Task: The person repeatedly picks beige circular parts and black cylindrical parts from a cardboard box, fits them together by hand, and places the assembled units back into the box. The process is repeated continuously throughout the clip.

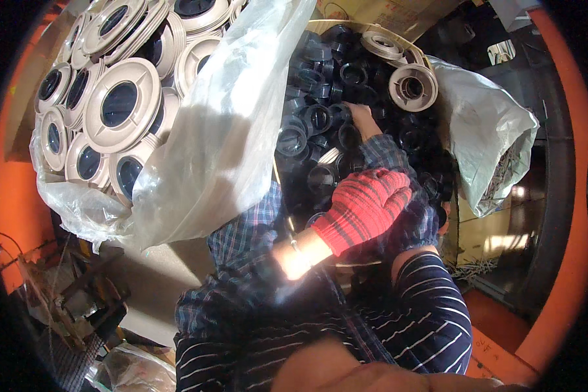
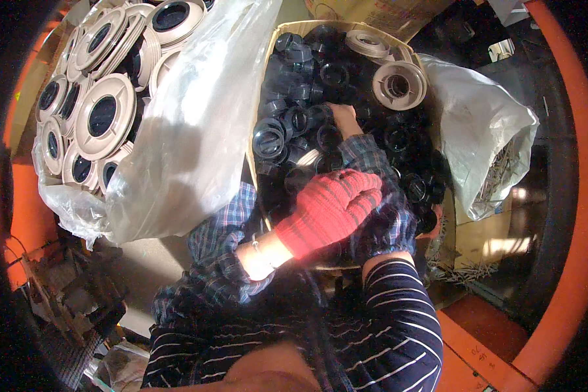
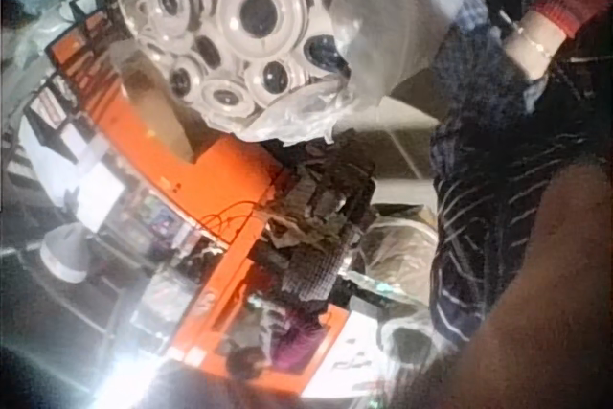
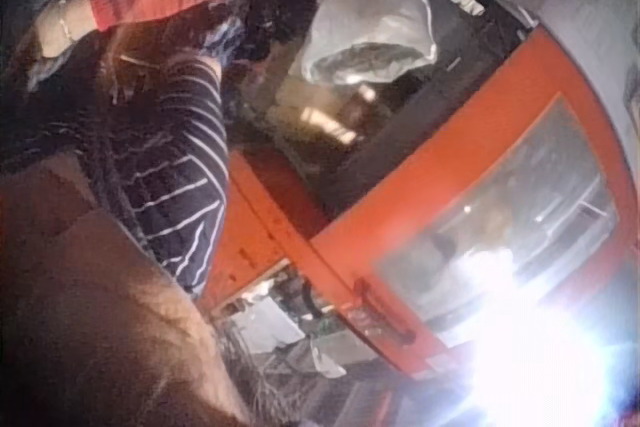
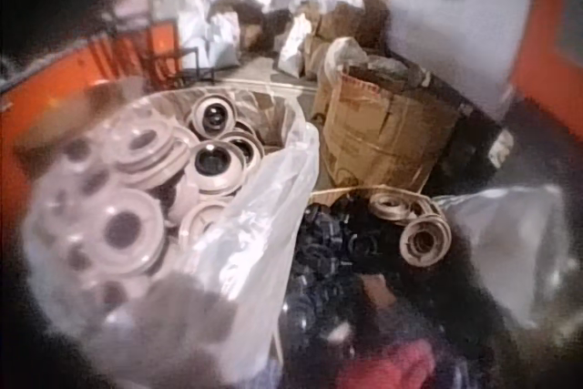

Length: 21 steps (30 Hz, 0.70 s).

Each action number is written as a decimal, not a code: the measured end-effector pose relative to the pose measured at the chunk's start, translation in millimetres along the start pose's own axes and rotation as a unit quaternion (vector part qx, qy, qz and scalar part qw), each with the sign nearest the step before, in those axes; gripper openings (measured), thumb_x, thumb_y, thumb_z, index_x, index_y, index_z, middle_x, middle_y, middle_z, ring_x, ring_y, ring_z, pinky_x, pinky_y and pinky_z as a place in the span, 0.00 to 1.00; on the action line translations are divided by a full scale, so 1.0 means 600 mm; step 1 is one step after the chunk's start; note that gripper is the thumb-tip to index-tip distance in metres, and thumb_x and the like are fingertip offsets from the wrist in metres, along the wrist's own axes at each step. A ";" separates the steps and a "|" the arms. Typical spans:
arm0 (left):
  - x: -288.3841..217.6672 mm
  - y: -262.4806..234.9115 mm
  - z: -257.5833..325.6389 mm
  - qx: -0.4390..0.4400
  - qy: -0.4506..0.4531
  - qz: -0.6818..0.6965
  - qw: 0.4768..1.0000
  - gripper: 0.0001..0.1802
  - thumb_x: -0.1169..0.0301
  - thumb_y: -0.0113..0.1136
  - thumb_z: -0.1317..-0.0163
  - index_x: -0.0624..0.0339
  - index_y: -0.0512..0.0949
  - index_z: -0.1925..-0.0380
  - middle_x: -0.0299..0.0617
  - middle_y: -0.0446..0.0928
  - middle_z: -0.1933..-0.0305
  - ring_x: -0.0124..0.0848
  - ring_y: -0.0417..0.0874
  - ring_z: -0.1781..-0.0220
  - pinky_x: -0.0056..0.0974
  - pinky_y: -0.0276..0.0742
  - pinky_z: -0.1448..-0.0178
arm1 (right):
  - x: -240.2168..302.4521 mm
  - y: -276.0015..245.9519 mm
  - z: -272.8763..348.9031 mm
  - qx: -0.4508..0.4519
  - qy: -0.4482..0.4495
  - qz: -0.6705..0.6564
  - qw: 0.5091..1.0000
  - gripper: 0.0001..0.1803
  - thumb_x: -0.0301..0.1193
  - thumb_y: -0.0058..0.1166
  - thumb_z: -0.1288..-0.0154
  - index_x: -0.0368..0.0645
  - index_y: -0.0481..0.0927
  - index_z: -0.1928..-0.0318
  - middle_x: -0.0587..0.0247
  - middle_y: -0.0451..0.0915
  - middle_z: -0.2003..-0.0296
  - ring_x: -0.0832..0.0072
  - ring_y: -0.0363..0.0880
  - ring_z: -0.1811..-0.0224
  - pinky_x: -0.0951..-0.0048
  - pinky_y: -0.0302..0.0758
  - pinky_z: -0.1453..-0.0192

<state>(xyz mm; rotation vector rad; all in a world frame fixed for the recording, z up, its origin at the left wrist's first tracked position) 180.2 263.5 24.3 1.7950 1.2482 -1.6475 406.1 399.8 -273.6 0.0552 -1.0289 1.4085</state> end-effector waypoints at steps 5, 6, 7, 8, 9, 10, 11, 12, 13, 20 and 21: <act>0.006 0.001 -0.006 -0.007 -0.003 0.021 1.000 0.14 0.56 0.60 0.31 0.50 0.84 0.55 0.44 0.86 0.54 0.48 0.86 0.52 0.52 0.80 0.47 | 0.073 -0.098 0.086 -0.168 -0.144 0.117 0.968 0.42 0.46 0.71 0.54 0.28 0.77 0.44 0.42 0.87 0.56 0.52 0.87 0.49 0.58 0.80 0.43; 0.006 0.001 -0.007 -0.005 -0.002 0.017 1.000 0.14 0.56 0.60 0.31 0.50 0.84 0.55 0.44 0.86 0.54 0.48 0.86 0.52 0.52 0.80 0.47 | 0.081 -0.109 0.101 -0.123 -0.131 0.110 0.978 0.47 0.48 0.70 0.54 0.28 0.71 0.40 0.38 0.85 0.50 0.50 0.84 0.44 0.58 0.78 0.39; 0.005 0.001 -0.009 -0.002 -0.001 0.013 1.000 0.14 0.56 0.60 0.31 0.50 0.84 0.55 0.44 0.86 0.54 0.48 0.86 0.52 0.52 0.79 0.47 | 0.098 -0.128 0.128 -0.131 -0.150 0.131 0.971 0.46 0.47 0.70 0.54 0.28 0.71 0.41 0.38 0.85 0.50 0.49 0.84 0.44 0.58 0.78 0.39; 0.006 0.001 -0.010 0.004 -0.005 0.020 1.000 0.14 0.55 0.60 0.31 0.50 0.84 0.55 0.44 0.86 0.54 0.48 0.86 0.51 0.52 0.79 0.46 | 0.114 -0.146 0.156 -0.141 -0.163 0.153 0.964 0.45 0.47 0.70 0.54 0.28 0.72 0.41 0.38 0.85 0.50 0.49 0.84 0.44 0.58 0.78 0.39; 0.006 0.000 -0.011 0.005 -0.004 0.015 1.000 0.14 0.57 0.62 0.31 0.52 0.85 0.55 0.45 0.86 0.54 0.48 0.86 0.51 0.51 0.80 0.46 | 0.133 -0.159 0.183 -0.152 -0.181 0.174 0.956 0.44 0.47 0.69 0.54 0.28 0.72 0.42 0.38 0.85 0.50 0.48 0.84 0.44 0.57 0.78 0.39; 0.005 -0.001 -0.012 0.007 -0.003 0.010 1.000 0.14 0.59 0.63 0.32 0.54 0.86 0.55 0.46 0.87 0.54 0.49 0.86 0.52 0.49 0.81 0.47 | 0.150 -0.171 0.208 -0.157 -0.191 0.194 0.949 0.44 0.46 0.69 0.53 0.30 0.72 0.40 0.38 0.84 0.49 0.47 0.83 0.43 0.55 0.77 0.38; 0.005 -0.002 -0.013 0.008 -0.004 0.005 1.000 0.13 0.60 0.65 0.33 0.56 0.86 0.56 0.47 0.87 0.54 0.49 0.87 0.52 0.47 0.82 0.47 | 0.170 -0.184 0.239 -0.166 -0.236 0.178 0.941 0.42 0.45 0.69 0.52 0.30 0.72 0.41 0.38 0.84 0.50 0.47 0.83 0.43 0.56 0.77 0.39; 0.004 -0.006 -0.013 -0.004 -0.003 -0.008 1.000 0.14 0.60 0.66 0.33 0.56 0.87 0.55 0.48 0.87 0.54 0.50 0.86 0.52 0.48 0.82 0.47 | 0.183 -0.199 0.273 -0.175 -0.281 0.161 0.930 0.40 0.43 0.70 0.51 0.30 0.73 0.42 0.38 0.84 0.50 0.48 0.84 0.44 0.57 0.77 0.39; 0.006 -0.006 -0.014 -0.002 -0.006 -0.010 1.000 0.14 0.60 0.66 0.33 0.56 0.87 0.55 0.47 0.87 0.54 0.50 0.86 0.51 0.47 0.82 0.47 | 0.193 -0.211 0.305 -0.184 -0.325 0.146 0.916 0.39 0.42 0.70 0.50 0.30 0.74 0.42 0.38 0.84 0.50 0.48 0.84 0.44 0.58 0.77 0.39; 0.018 0.003 -0.015 0.018 -0.022 -0.007 1.000 0.14 0.57 0.63 0.32 0.53 0.85 0.55 0.46 0.87 0.54 0.48 0.87 0.51 0.48 0.81 0.47 | 0.136 -0.333 0.362 -0.272 -0.303 0.158 0.900 0.36 0.41 0.73 0.46 0.34 0.74 0.41 0.46 0.84 0.52 0.58 0.85 0.51 0.61 0.79 0.43; 0.019 0.005 -0.014 0.024 -0.028 -0.014 0.999 0.14 0.60 0.66 0.33 0.56 0.86 0.55 0.46 0.87 0.52 0.47 0.87 0.51 0.45 0.82 0.46 | 0.118 -0.346 0.353 -0.274 -0.261 0.183 0.908 0.37 0.43 0.74 0.46 0.34 0.75 0.41 0.45 0.84 0.52 0.55 0.85 0.52 0.60 0.79 0.43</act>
Point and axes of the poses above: each hand's wrist, its own z-axis away from the middle knuckle, its own y-axis out of the palm, x = y × z, the point moved 9 cm from there along -z, towards the middle knuckle
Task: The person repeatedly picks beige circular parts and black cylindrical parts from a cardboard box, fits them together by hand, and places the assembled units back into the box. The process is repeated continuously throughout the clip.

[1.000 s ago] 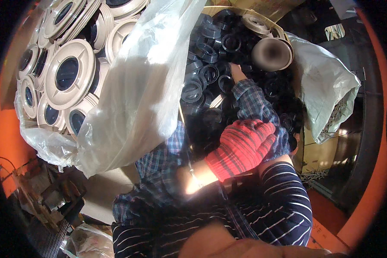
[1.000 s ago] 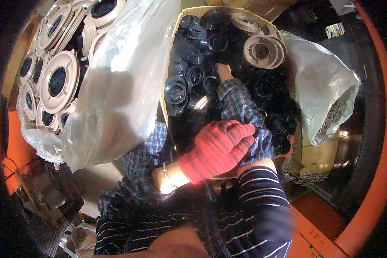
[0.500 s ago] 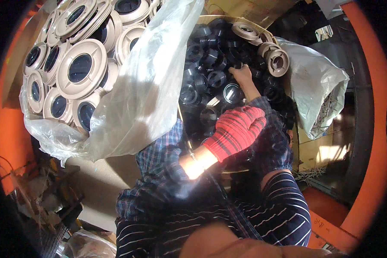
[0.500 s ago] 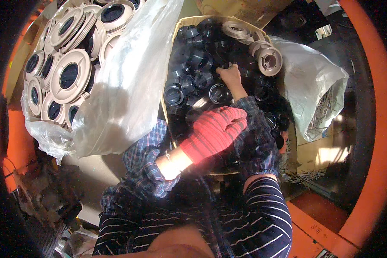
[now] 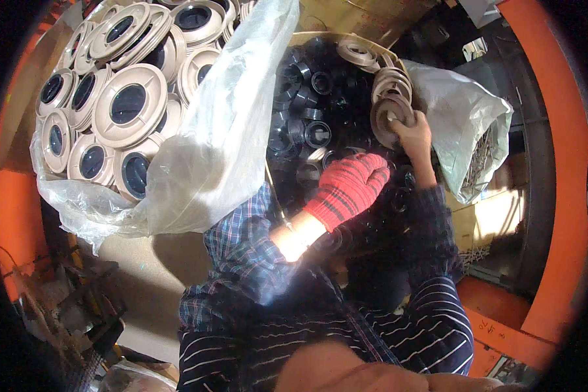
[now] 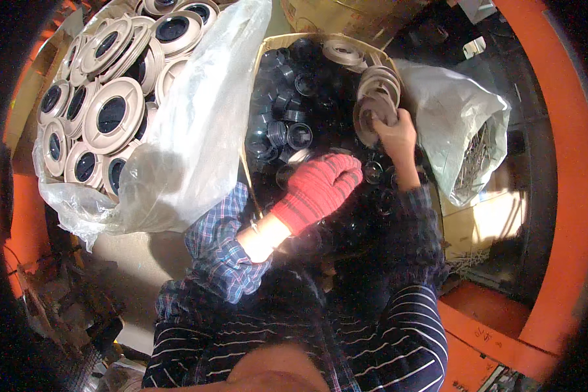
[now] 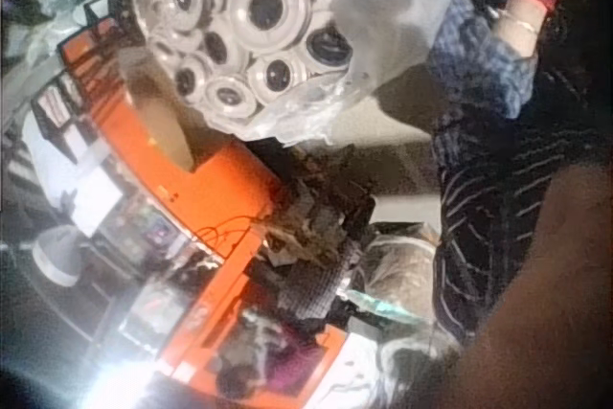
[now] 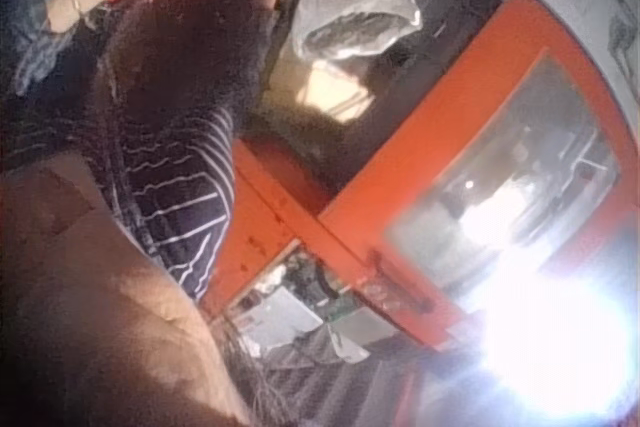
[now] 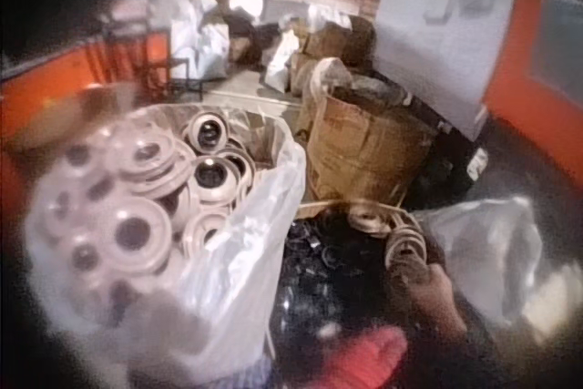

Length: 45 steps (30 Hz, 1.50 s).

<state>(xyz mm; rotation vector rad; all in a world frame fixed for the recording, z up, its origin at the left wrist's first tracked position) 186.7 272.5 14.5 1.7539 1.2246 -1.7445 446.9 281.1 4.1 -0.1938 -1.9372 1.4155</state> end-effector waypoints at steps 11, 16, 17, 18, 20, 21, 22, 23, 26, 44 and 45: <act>-0.001 0.026 0.006 0.047 -0.008 -0.024 0.999 0.17 0.54 0.63 0.32 0.52 0.85 0.53 0.46 0.87 0.52 0.49 0.87 0.50 0.48 0.81 0.46 | -0.049 0.028 0.011 0.073 0.056 -0.396 0.914 0.20 0.27 0.58 0.35 0.35 0.81 0.43 0.62 0.85 0.50 0.75 0.82 0.50 0.69 0.78 0.43; -0.006 0.053 0.014 0.105 0.001 -0.090 0.990 0.18 0.51 0.59 0.30 0.50 0.84 0.51 0.47 0.86 0.51 0.50 0.86 0.50 0.51 0.80 0.45 | -0.023 0.079 -0.090 0.102 0.134 -0.417 0.893 0.18 0.30 0.59 0.31 0.36 0.82 0.43 0.65 0.84 0.52 0.73 0.83 0.52 0.69 0.81 0.50; -0.006 0.055 0.016 0.114 -0.007 -0.092 0.989 0.19 0.50 0.58 0.30 0.49 0.84 0.51 0.47 0.86 0.51 0.49 0.86 0.50 0.53 0.79 0.44 | 0.002 0.077 -0.114 0.094 0.100 -0.480 0.866 0.18 0.31 0.61 0.32 0.37 0.82 0.45 0.65 0.84 0.54 0.72 0.84 0.54 0.68 0.81 0.51; -0.011 0.055 0.017 0.119 -0.001 -0.089 0.989 0.19 0.50 0.57 0.30 0.49 0.84 0.51 0.47 0.86 0.51 0.49 0.86 0.50 0.53 0.79 0.44 | 0.019 0.075 -0.126 0.079 0.084 -0.538 0.835 0.18 0.33 0.63 0.32 0.38 0.83 0.46 0.64 0.84 0.55 0.71 0.85 0.56 0.67 0.82 0.52; -0.015 0.056 0.020 0.136 -0.005 -0.092 0.986 0.19 0.50 0.57 0.30 0.48 0.84 0.51 0.46 0.86 0.52 0.49 0.86 0.50 0.53 0.79 0.44 | 0.049 0.054 -0.125 0.026 0.011 -0.372 0.928 0.17 0.35 0.65 0.33 0.38 0.84 0.49 0.62 0.85 0.57 0.70 0.85 0.55 0.64 0.82 0.49; -0.023 0.064 0.026 0.172 0.012 -0.092 0.981 0.18 0.50 0.57 0.29 0.48 0.84 0.52 0.45 0.86 0.53 0.47 0.86 0.50 0.52 0.78 0.43 | 0.072 0.042 -0.107 -0.009 -0.053 -0.269 0.962 0.17 0.36 0.65 0.33 0.39 0.84 0.50 0.61 0.86 0.58 0.70 0.85 0.54 0.64 0.82 0.48; -0.040 0.061 0.028 0.175 0.049 -0.005 0.983 0.18 0.50 0.58 0.30 0.49 0.84 0.53 0.45 0.86 0.53 0.47 0.86 0.50 0.51 0.79 0.43 | 0.089 0.040 -0.082 -0.042 -0.090 -0.155 0.983 0.16 0.36 0.65 0.33 0.39 0.85 0.51 0.60 0.86 0.58 0.69 0.85 0.53 0.64 0.82 0.47; -0.058 0.060 0.033 0.187 0.084 0.081 0.975 0.18 0.51 0.58 0.30 0.50 0.85 0.54 0.45 0.87 0.54 0.46 0.87 0.50 0.50 0.81 0.44 | 0.116 0.083 -0.039 0.075 -0.160 -0.140 0.974 0.14 0.34 0.64 0.33 0.39 0.85 0.52 0.57 0.87 0.56 0.67 0.86 0.51 0.64 0.80 0.43; -0.087 0.053 0.044 0.190 0.173 0.083 0.963 0.15 0.54 0.59 0.30 0.49 0.86 0.56 0.43 0.87 0.56 0.45 0.87 0.52 0.48 0.82 0.44 | 0.194 0.203 0.143 0.346 -0.450 -0.095 0.818 0.21 0.30 0.66 0.40 0.42 0.85 0.45 0.53 0.86 0.50 0.56 0.83 0.44 0.60 0.77 0.35; -0.051 0.078 0.042 0.187 0.101 -0.088 0.973 0.18 0.51 0.54 0.28 0.48 0.83 0.51 0.43 0.85 0.52 0.46 0.85 0.50 0.51 0.77 0.43 | 0.122 0.095 -0.049 0.369 -0.091 -0.186 0.906 0.25 0.50 0.57 0.26 0.38 0.85 0.48 0.58 0.87 0.57 0.74 0.84 0.55 0.68 0.79 0.51; -0.051 0.081 0.043 0.190 0.103 -0.094 0.972 0.18 0.51 0.54 0.28 0.48 0.83 0.51 0.43 0.85 0.52 0.46 0.85 0.50 0.51 0.77 0.43 | 0.125 0.082 -0.076 0.294 -0.073 -0.316 0.899 0.24 0.48 0.54 0.24 0.38 0.85 0.50 0.60 0.87 0.59 0.76 0.84 0.57 0.70 0.79 0.52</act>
Point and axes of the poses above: each hand's wrist, its own z-axis away from the middle knuckle, its own y-axis out of the palm, x = y × z, the point moved 9 cm from there along -z, towards the middle knuckle
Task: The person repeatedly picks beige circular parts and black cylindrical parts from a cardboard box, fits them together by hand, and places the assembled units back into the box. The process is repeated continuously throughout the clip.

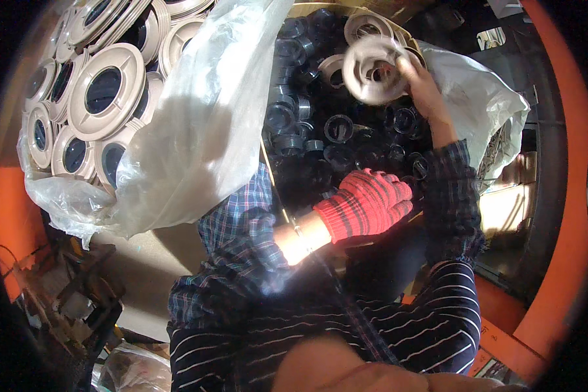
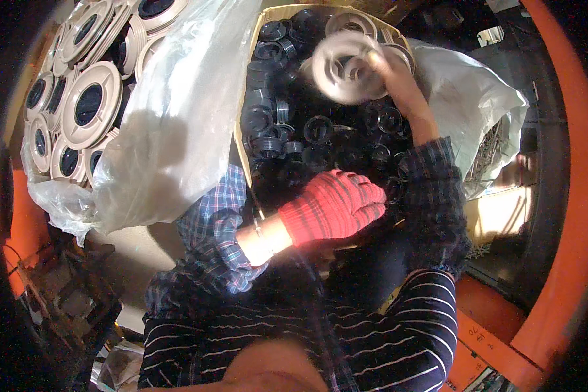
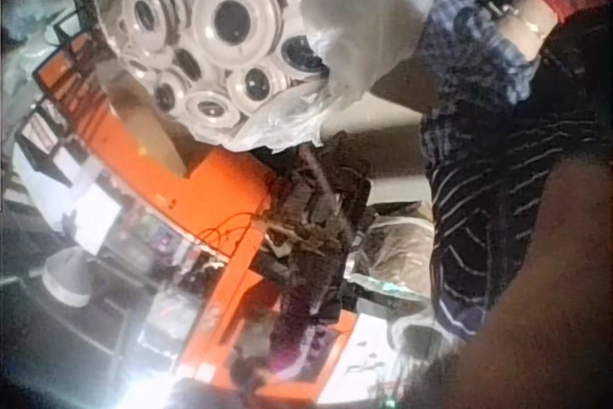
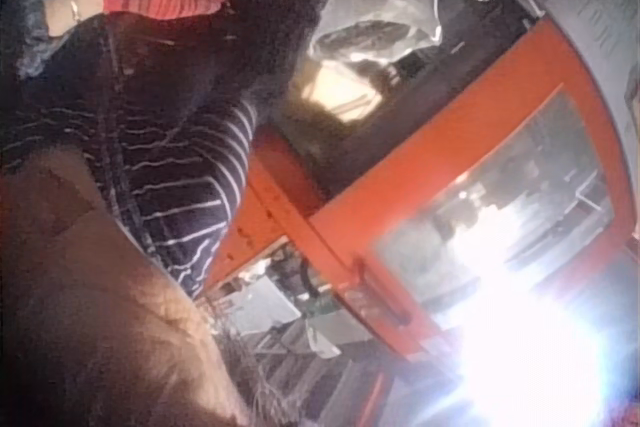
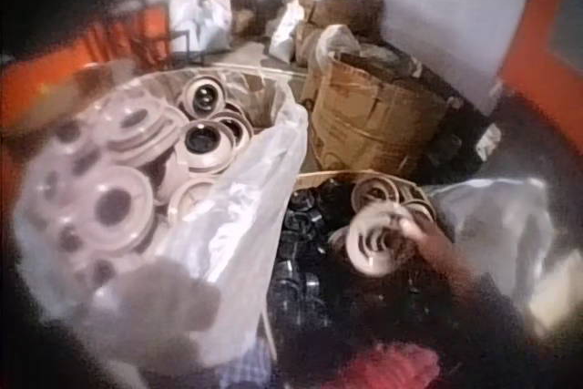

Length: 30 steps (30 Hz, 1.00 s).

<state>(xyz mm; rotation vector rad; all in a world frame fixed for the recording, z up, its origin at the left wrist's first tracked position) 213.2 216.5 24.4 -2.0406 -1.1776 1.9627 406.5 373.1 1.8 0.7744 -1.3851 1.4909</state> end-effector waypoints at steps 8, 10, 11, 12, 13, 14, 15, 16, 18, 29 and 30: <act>-0.006 0.009 0.003 0.010 0.003 -0.020 1.000 0.19 0.51 0.53 0.28 0.48 0.83 0.51 0.43 0.85 0.52 0.45 0.85 0.51 0.50 0.77 0.44 | -0.152 0.118 0.058 0.203 -0.010 0.440 0.874 0.25 0.40 0.61 0.41 0.45 0.84 0.44 0.48 0.85 0.51 0.50 0.83 0.45 0.54 0.79 0.41; -0.006 0.013 0.003 0.021 -0.001 -0.022 1.000 0.19 0.50 0.52 0.27 0.48 0.83 0.50 0.43 0.85 0.52 0.45 0.85 0.51 0.50 0.77 0.44 | -0.188 0.132 0.073 0.263 0.025 0.486 0.833 0.30 0.43 0.65 0.46 0.45 0.84 0.43 0.49 0.85 0.49 0.50 0.83 0.43 0.54 0.78 0.39; -0.005 0.014 0.004 0.026 -0.003 -0.022 0.999 0.19 0.50 0.52 0.27 0.48 0.83 0.51 0.43 0.85 0.52 0.45 0.85 0.50 0.50 0.77 0.44 | -0.196 0.137 0.075 0.283 0.033 0.497 0.820 0.31 0.43 0.66 0.48 0.46 0.84 0.42 0.50 0.85 0.48 0.51 0.82 0.43 0.54 0.78 0.39; -0.005 0.015 0.005 0.030 -0.001 -0.022 0.999 0.19 0.50 0.52 0.27 0.48 0.83 0.51 0.43 0.85 0.52 0.45 0.85 0.50 0.50 0.77 0.44 | -0.202 0.145 0.076 0.317 0.037 0.499 0.806 0.33 0.44 0.67 0.50 0.47 0.84 0.42 0.51 0.85 0.47 0.51 0.82 0.42 0.54 0.78 0.38; -0.003 0.013 0.005 0.025 -0.007 -0.025 0.999 0.19 0.50 0.52 0.27 0.48 0.83 0.51 0.43 0.85 0.52 0.45 0.85 0.50 0.50 0.77 0.44 | -0.205 0.146 0.073 0.332 0.044 0.523 0.784 0.34 0.44 0.68 0.53 0.47 0.85 0.42 0.51 0.85 0.46 0.52 0.82 0.41 0.55 0.78 0.38; -0.002 0.010 0.005 0.019 -0.010 -0.027 0.999 0.19 0.50 0.51 0.27 0.48 0.83 0.51 0.43 0.85 0.52 0.45 0.85 0.50 0.50 0.77 0.44 | -0.205 0.155 0.073 0.354 0.035 0.524 0.774 0.35 0.45 0.69 0.53 0.48 0.85 0.42 0.52 0.85 0.46 0.52 0.82 0.41 0.53 0.78 0.38; 0.000 0.008 0.005 0.014 -0.014 -0.029 0.999 0.19 0.50 0.51 0.27 0.48 0.83 0.51 0.43 0.85 0.52 0.45 0.85 0.50 0.50 0.77 0.45 | -0.205 0.158 0.070 0.358 0.030 0.545 0.757 0.36 0.46 0.70 0.54 0.48 0.85 0.42 0.52 0.85 0.46 0.52 0.81 0.40 0.52 0.77 0.38; 0.001 0.005 0.004 0.010 -0.017 -0.025 0.999 0.19 0.50 0.51 0.27 0.48 0.83 0.51 0.43 0.85 0.52 0.45 0.85 0.50 0.50 0.77 0.45 | -0.208 0.162 0.068 0.362 0.027 0.565 0.741 0.36 0.47 0.70 0.55 0.49 0.85 0.42 0.52 0.85 0.45 0.52 0.81 0.39 0.50 0.76 0.37; 0.004 0.003 0.002 0.008 -0.026 -0.028 0.999 0.19 0.51 0.51 0.27 0.48 0.83 0.51 0.43 0.85 0.52 0.45 0.85 0.50 0.50 0.78 0.45 | -0.225 0.167 0.073 0.386 0.069 0.553 0.735 0.37 0.53 0.67 0.52 0.50 0.85 0.41 0.51 0.85 0.44 0.51 0.80 0.37 0.46 0.73 0.36; 0.019 0.025 -0.006 0.025 -0.043 -0.054 0.997 0.18 0.55 0.53 0.32 0.48 0.82 0.48 0.43 0.85 0.49 0.46 0.86 0.49 0.53 0.79 0.44 | -0.221 0.220 0.100 0.549 0.142 0.469 0.677 0.35 0.51 0.65 0.45 0.38 0.84 0.44 0.46 0.88 0.56 0.52 0.86 0.54 0.56 0.80 0.51; 0.020 0.025 -0.006 0.024 -0.042 -0.057 0.997 0.18 0.55 0.53 0.32 0.48 0.82 0.48 0.43 0.85 0.49 0.46 0.86 0.49 0.52 0.79 0.44 | -0.208 0.221 0.102 0.541 0.145 0.449 0.696 0.32 0.49 0.70 0.47 0.38 0.86 0.47 0.52 0.88 0.60 0.59 0.86 0.61 0.59 0.80 0.57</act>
Point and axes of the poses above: each hand's wrist, its own z-axis away from the middle knuckle, its own y-axis out of the palm, x = y × z, the point moved 9 cm from there along -z, towards the middle knuckle
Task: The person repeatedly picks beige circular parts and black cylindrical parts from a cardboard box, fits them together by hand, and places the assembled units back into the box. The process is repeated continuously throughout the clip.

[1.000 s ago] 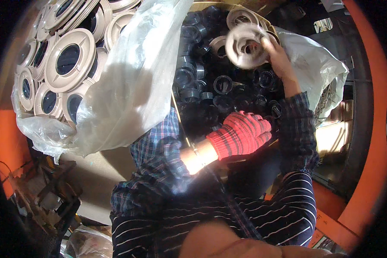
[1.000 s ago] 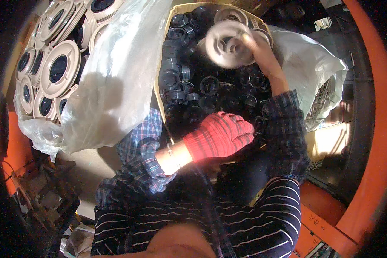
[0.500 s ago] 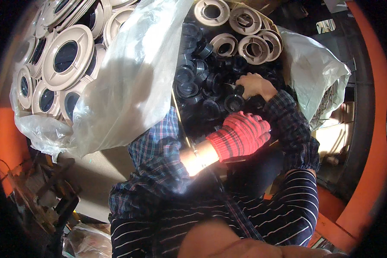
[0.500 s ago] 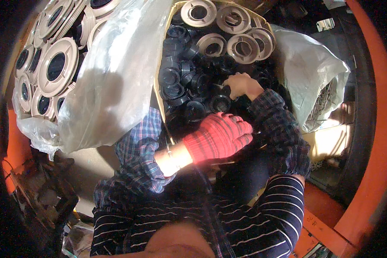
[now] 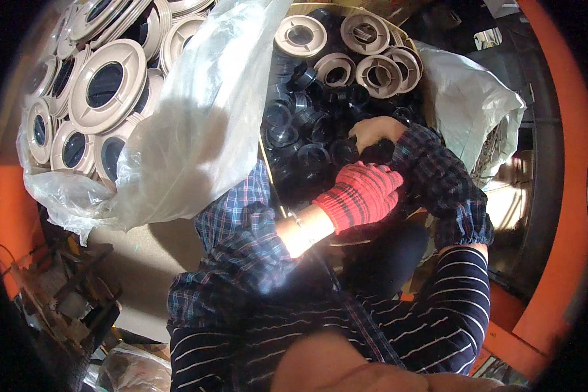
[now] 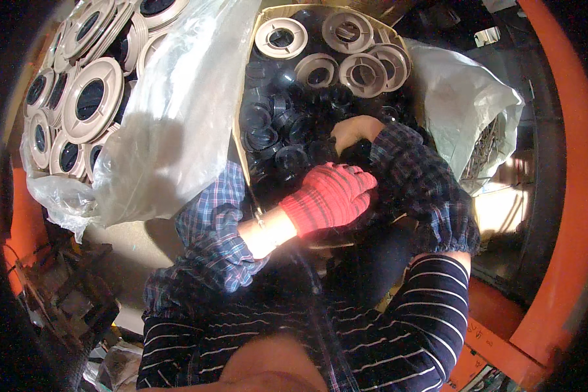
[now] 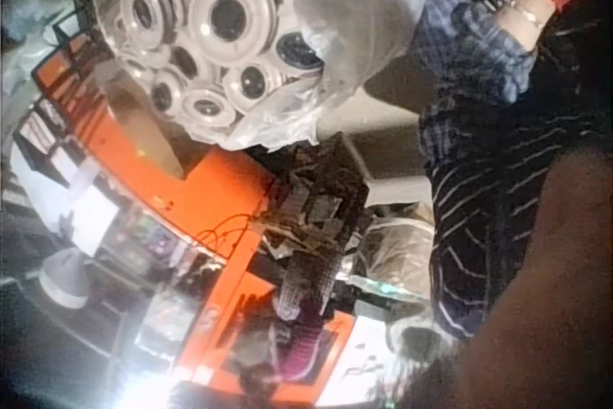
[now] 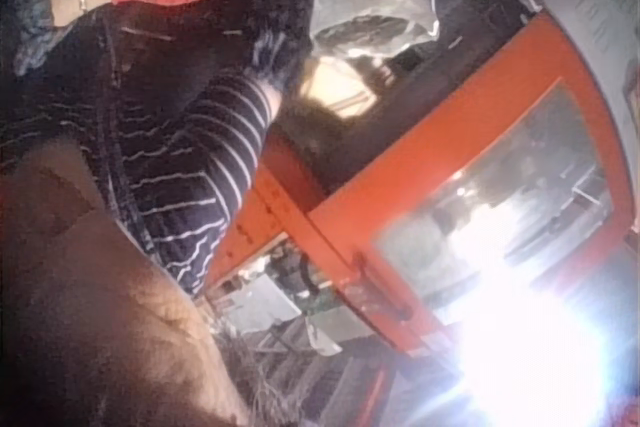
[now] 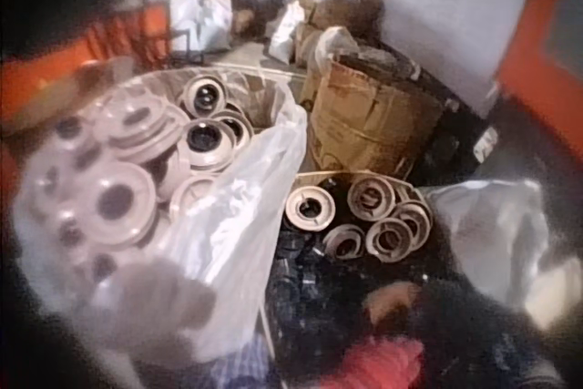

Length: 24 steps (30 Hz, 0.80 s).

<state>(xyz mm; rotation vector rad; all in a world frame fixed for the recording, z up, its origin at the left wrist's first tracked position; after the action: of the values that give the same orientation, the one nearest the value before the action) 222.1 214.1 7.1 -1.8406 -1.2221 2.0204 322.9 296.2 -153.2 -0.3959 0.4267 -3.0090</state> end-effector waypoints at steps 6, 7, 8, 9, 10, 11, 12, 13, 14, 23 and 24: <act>0.001 0.008 0.000 0.048 -0.002 -0.007 0.999 0.20 0.51 0.51 0.29 0.48 0.82 0.50 0.44 0.84 0.48 0.46 0.86 0.49 0.52 0.79 0.45 | -0.019 0.012 0.079 0.001 -0.028 -0.396 0.918 0.25 0.37 0.73 0.42 0.41 0.87 0.44 0.63 0.88 0.51 0.71 0.84 0.49 0.67 0.79 0.43; -0.001 0.013 0.000 0.063 0.000 -0.004 0.998 0.20 0.50 0.50 0.29 0.48 0.82 0.50 0.44 0.84 0.48 0.46 0.85 0.48 0.52 0.79 0.45 | -0.032 0.013 0.096 -0.013 -0.033 -0.479 0.877 0.26 0.36 0.73 0.41 0.41 0.86 0.44 0.63 0.88 0.50 0.71 0.84 0.49 0.67 0.78 0.42; 0.003 0.013 0.000 0.065 -0.005 -0.004 0.998 0.20 0.50 0.50 0.29 0.48 0.82 0.50 0.44 0.84 0.48 0.46 0.85 0.48 0.52 0.79 0.44 | -0.054 0.005 0.111 -0.063 -0.030 -0.530 0.845 0.27 0.32 0.72 0.40 0.38 0.83 0.41 0.62 0.87 0.47 0.71 0.84 0.47 0.68 0.77 0.38; 0.003 0.015 0.000 0.069 -0.007 -0.003 0.998 0.21 0.49 0.50 0.28 0.48 0.82 0.50 0.44 0.84 0.47 0.46 0.85 0.48 0.52 0.78 0.44 | -0.063 -0.001 0.132 -0.108 -0.082 -0.627 0.767 0.26 0.29 0.68 0.36 0.36 0.80 0.38 0.61 0.85 0.44 0.70 0.83 0.43 0.66 0.76 0.34; 0.004 0.018 0.000 0.072 -0.008 -0.003 0.997 0.21 0.49 0.49 0.28 0.48 0.82 0.51 0.44 0.84 0.47 0.46 0.85 0.47 0.52 0.78 0.43 | -0.084 -0.006 0.153 -0.146 -0.099 -0.682 0.710 0.26 0.29 0.66 0.34 0.36 0.78 0.36 0.59 0.84 0.43 0.68 0.82 0.41 0.64 0.76 0.33; 0.009 0.024 0.000 0.087 -0.019 -0.003 0.996 0.21 0.48 0.49 0.28 0.49 0.82 0.51 0.44 0.84 0.46 0.46 0.85 0.47 0.52 0.78 0.42 | -0.109 -0.004 0.172 -0.187 -0.095 -0.730 0.650 0.26 0.28 0.63 0.32 0.36 0.77 0.35 0.57 0.83 0.41 0.67 0.81 0.39 0.62 0.76 0.31; 0.010 0.032 0.001 0.100 -0.028 -0.005 0.995 0.21 0.48 0.49 0.28 0.49 0.82 0.50 0.44 0.84 0.46 0.46 0.85 0.47 0.52 0.77 0.42 | -0.103 -0.011 0.193 -0.165 -0.184 -0.768 0.591 0.27 0.28 0.62 0.30 0.37 0.74 0.33 0.55 0.81 0.40 0.64 0.80 0.38 0.59 0.75 0.30; 0.015 0.034 0.001 0.100 -0.037 -0.013 0.994 0.22 0.48 0.49 0.28 0.49 0.82 0.50 0.44 0.84 0.45 0.46 0.85 0.47 0.52 0.77 0.41 | -0.115 -0.018 0.211 -0.169 -0.225 -0.801 0.528 0.28 0.28 0.60 0.29 0.37 0.72 0.31 0.53 0.79 0.38 0.62 0.78 0.36 0.56 0.74 0.29; 0.013 0.040 0.001 0.110 -0.036 -0.019 0.993 0.22 0.48 0.49 0.28 0.49 0.82 0.50 0.45 0.84 0.45 0.47 0.85 0.47 0.51 0.78 0.42 | -0.136 -0.033 0.246 -0.292 -0.282 -0.747 0.526 0.30 0.30 0.60 0.29 0.37 0.69 0.29 0.50 0.77 0.36 0.57 0.77 0.35 0.51 0.72 0.27; 0.145 -0.012 -0.018 -0.170 -0.219 0.760 0.588 0.29 0.47 0.59 0.27 0.49 0.75 0.33 0.38 0.79 0.38 0.38 0.83 0.42 0.50 0.82 0.41 | -0.027 -0.050 0.291 -0.373 -0.254 -0.567 0.689 0.32 0.37 0.69 0.37 0.38 0.76 0.36 0.58 0.81 0.42 0.67 0.78 0.40 0.61 0.73 0.30; 0.142 -0.015 -0.026 -0.164 -0.191 0.814 0.524 0.30 0.54 0.63 0.27 0.50 0.71 0.30 0.39 0.77 0.35 0.37 0.83 0.41 0.46 0.81 0.39 | 0.022 -0.051 0.287 -0.351 -0.262 -0.484 0.757 0.32 0.35 0.72 0.39 0.37 0.77 0.37 0.60 0.82 0.44 0.70 0.78 0.41 0.63 0.73 0.31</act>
<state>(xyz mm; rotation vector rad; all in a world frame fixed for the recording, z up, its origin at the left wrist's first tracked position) 212.1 278.1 -51.2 -3.4376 1.0347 2.9671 354.3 279.0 18.4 -1.9981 1.7311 -3.1150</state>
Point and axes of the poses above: each hand's wrist, its own z-axis away from the middle knuckle, its own y-axis out of the palm, x = y × z, the point moved 9 cm from there along -z, towards the middle knuckle
